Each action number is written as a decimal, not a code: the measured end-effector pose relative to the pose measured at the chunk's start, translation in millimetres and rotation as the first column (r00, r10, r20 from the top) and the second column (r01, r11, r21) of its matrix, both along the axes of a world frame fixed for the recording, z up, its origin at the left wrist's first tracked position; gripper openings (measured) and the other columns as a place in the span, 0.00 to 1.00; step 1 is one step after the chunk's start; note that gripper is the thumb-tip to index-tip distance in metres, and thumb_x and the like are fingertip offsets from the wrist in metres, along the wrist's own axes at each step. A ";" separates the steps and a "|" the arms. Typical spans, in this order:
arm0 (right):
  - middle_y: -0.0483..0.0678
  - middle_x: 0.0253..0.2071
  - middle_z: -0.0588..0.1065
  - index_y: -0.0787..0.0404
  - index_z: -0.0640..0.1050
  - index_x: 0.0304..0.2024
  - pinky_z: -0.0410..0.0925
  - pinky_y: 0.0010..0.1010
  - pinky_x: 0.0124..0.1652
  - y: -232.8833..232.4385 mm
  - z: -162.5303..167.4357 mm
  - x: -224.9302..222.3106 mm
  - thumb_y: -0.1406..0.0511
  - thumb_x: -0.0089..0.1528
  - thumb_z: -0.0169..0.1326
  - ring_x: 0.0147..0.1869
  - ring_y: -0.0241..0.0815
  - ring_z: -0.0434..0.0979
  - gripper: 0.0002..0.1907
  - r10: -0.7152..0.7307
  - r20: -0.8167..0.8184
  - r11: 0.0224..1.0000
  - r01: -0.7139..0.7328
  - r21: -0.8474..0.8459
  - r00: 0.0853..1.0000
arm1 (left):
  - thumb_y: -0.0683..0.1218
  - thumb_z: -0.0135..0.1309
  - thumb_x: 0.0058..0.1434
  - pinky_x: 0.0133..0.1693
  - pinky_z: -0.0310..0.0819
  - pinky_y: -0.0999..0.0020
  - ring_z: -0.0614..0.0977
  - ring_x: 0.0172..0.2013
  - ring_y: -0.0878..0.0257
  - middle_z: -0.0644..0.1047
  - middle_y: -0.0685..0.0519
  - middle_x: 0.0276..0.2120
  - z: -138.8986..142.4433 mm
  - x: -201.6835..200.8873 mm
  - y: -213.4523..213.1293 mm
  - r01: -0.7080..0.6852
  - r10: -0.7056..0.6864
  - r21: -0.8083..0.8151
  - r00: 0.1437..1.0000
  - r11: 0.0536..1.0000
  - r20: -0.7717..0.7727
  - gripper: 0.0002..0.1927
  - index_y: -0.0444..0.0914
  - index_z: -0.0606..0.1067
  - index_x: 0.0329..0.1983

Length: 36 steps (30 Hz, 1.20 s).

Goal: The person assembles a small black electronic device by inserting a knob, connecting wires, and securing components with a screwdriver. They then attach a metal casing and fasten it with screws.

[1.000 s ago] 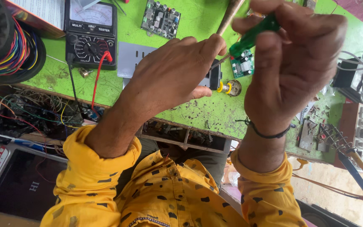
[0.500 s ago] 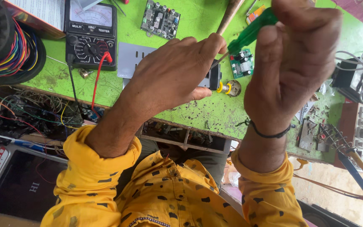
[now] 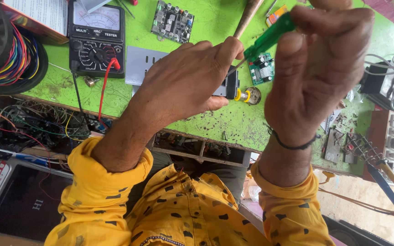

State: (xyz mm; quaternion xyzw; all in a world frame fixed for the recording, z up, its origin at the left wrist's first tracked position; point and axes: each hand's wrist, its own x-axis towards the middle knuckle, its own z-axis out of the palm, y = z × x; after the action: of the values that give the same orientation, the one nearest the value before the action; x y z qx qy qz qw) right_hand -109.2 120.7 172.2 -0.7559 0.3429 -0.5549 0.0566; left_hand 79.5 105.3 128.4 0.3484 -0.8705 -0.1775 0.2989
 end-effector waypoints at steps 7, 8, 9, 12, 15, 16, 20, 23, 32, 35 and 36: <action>0.50 0.45 0.71 0.67 0.73 0.46 0.66 0.24 0.49 9.6 21.5 8.6 0.71 0.69 0.67 0.48 0.39 0.72 0.13 0.005 0.024 0.990 -0.009 0.143 1.000 | 0.52 0.73 0.47 0.41 0.73 0.49 0.80 0.42 0.45 0.77 0.45 0.39 -0.8 1.2 -0.1 0.019 -0.021 -0.048 0.999 0.999 -0.049 0.40 0.35 0.61 0.54; 0.50 0.44 0.73 0.66 0.73 0.45 0.68 0.24 0.48 10.3 23.8 10.1 0.71 0.68 0.66 0.48 0.39 0.75 0.13 0.000 0.090 0.979 -0.019 0.202 0.996 | 0.52 0.73 0.48 0.41 0.72 0.49 0.80 0.42 0.45 0.77 0.45 0.39 -1.3 0.8 -0.3 0.023 -0.025 -0.050 0.998 0.999 -0.050 0.40 0.35 0.60 0.54; 0.49 0.43 0.74 0.65 0.73 0.44 0.70 0.23 0.48 10.8 25.4 11.1 0.71 0.66 0.65 0.48 0.39 0.77 0.12 -0.005 0.155 0.965 -0.036 0.259 0.988 | 0.52 0.73 0.48 0.40 0.72 0.49 0.80 0.42 0.45 0.77 0.45 0.40 -1.6 0.7 -0.6 0.024 -0.027 -0.052 0.998 0.998 -0.052 0.40 0.35 0.60 0.53; 0.50 0.42 0.75 0.66 0.74 0.43 0.73 0.25 0.47 11.7 25.4 10.6 0.73 0.65 0.65 0.47 0.40 0.80 0.11 -0.005 0.203 0.940 -0.065 0.336 0.979 | 0.51 0.73 0.50 0.41 0.72 0.48 0.80 0.42 0.45 0.77 0.46 0.36 -2.0 1.0 -1.1 0.014 -0.014 0.061 1.000 0.998 0.004 0.38 0.37 0.61 0.54; 0.51 0.45 0.71 0.72 0.75 0.47 0.70 0.26 0.47 14.1 22.3 6.0 0.77 0.68 0.67 0.46 0.40 0.75 0.11 0.028 0.028 0.973 -0.033 0.227 0.999 | 0.51 0.73 0.49 0.41 0.72 0.49 0.80 0.43 0.46 0.78 0.46 0.37 0.5 0.4 -0.3 0.024 -0.023 0.030 0.999 0.999 -0.032 0.38 0.38 0.61 0.53; 0.51 0.46 0.71 0.72 0.75 0.46 0.69 0.25 0.48 15.4 20.5 5.4 0.77 0.69 0.67 0.47 0.39 0.74 0.12 0.029 0.016 0.978 -0.031 0.205 0.999 | 0.51 0.73 0.49 0.41 0.72 0.49 0.80 0.43 0.46 0.78 0.46 0.37 1.7 0.4 -0.2 0.025 -0.024 0.034 0.999 0.999 -0.031 0.38 0.37 0.61 0.53; 0.50 0.46 0.71 0.69 0.74 0.47 0.66 0.24 0.50 20.3 14.7 4.6 0.76 0.71 0.68 0.48 0.39 0.72 0.13 0.020 -0.005 0.988 -0.019 0.156 1.000 | 0.52 0.73 0.49 0.42 0.72 0.51 0.81 0.43 0.47 0.79 0.46 0.38 5.1 -0.1 2.5 -0.002 0.002 0.089 1.000 0.996 0.005 0.37 0.37 0.64 0.54; 0.51 0.47 0.72 0.66 0.73 0.51 0.70 0.28 0.49 16.0 4.0 -2.2 0.73 0.72 0.67 0.47 0.41 0.74 0.14 0.035 0.084 0.998 -0.039 0.050 0.996 | 0.60 0.73 0.45 0.43 0.73 0.50 0.81 0.42 0.48 0.80 0.46 0.39 5.7 -5.5 3.5 -0.033 0.032 0.007 0.991 0.999 0.132 0.40 0.36 0.68 0.53; 0.44 0.35 0.71 0.59 0.72 0.48 0.60 0.25 0.31 52.1 -86.2 -99.9 0.57 0.79 0.48 0.31 0.33 0.66 0.12 -0.234 0.905 0.831 -0.409 0.376 0.356 | 0.55 0.74 0.55 0.49 0.76 0.56 0.82 0.47 0.48 0.80 0.42 0.50 36.0 41.4 -2.8 0.014 -0.031 -0.156 0.994 0.988 -0.105 0.36 0.33 0.73 0.60; 0.36 0.36 0.70 0.57 0.72 0.57 0.57 0.22 0.24 84.7 -144.0 -83.6 0.48 0.69 0.46 0.26 0.29 0.64 0.24 -0.358 0.717 0.597 -0.443 0.668 0.598 | 0.55 0.71 0.69 0.60 0.73 0.63 0.77 0.52 0.56 0.74 0.49 0.53 10.3 59.9 4.0 0.115 0.041 0.216 0.792 0.970 -0.609 0.33 0.35 0.68 0.66; 0.35 0.40 0.73 0.56 0.70 0.62 0.59 0.21 0.23 93.1 -156.3 -81.8 0.50 0.70 0.46 0.25 0.27 0.63 0.25 -0.269 0.649 0.574 -0.422 0.701 0.712 | 0.56 0.70 0.69 0.60 0.74 0.62 0.77 0.52 0.57 0.75 0.50 0.52 -5.6 57.5 10.5 0.164 0.108 0.278 0.651 0.947 -0.751 0.33 0.35 0.68 0.66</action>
State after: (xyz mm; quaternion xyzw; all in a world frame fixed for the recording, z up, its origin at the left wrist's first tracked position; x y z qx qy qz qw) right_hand -191.0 213.9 15.9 -0.3887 0.4727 -0.5704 0.5478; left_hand 137.0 115.7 122.7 0.2723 -0.6301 -0.4504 0.5709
